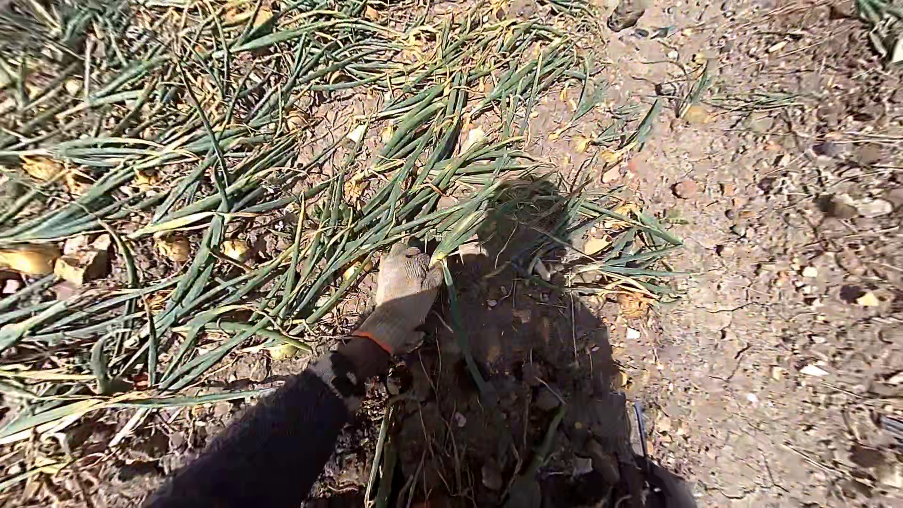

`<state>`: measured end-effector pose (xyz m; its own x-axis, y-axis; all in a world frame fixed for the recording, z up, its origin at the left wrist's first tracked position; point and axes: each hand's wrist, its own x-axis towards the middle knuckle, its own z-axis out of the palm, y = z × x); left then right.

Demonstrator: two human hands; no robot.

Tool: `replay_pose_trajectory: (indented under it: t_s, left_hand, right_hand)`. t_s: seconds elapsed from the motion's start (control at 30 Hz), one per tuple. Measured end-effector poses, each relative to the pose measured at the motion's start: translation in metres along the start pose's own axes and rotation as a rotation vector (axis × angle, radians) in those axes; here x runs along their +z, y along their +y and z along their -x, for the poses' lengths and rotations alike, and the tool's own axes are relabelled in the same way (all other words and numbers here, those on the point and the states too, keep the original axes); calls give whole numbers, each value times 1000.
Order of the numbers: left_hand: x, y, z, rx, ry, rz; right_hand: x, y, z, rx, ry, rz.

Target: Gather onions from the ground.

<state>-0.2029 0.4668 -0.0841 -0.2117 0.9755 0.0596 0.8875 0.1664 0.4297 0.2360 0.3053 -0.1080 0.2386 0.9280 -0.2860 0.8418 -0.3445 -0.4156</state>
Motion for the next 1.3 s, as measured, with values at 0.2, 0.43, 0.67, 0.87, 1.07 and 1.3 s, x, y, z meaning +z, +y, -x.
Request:
replay_pose_trajectory:
  t_s: [0.2,0.43,0.67,0.87,1.07,1.3]
  left_hand:
    - [-31,-2,153,-230,-550,344]
    - [-51,7,119,-472,-419,598]
    - [-6,85,3,-223,-429,144]
    - [16,114,-8,-186,-401,47]
    - [42,89,46,-58,-244,1]
    - [32,87,75,-220,-439,386]
  right_hand:
    - [-11,-162,-146,-520,25,-50]
    - [16,-221,-227,-373,-199,257]
    - [21,-173,-130,-325,10,223]
    - [-17,-135,-133,-190,-222,268]
    - [-27,-134,-201,-543,-2,283]
    - [-6,-154,-240,-341,-186,343]
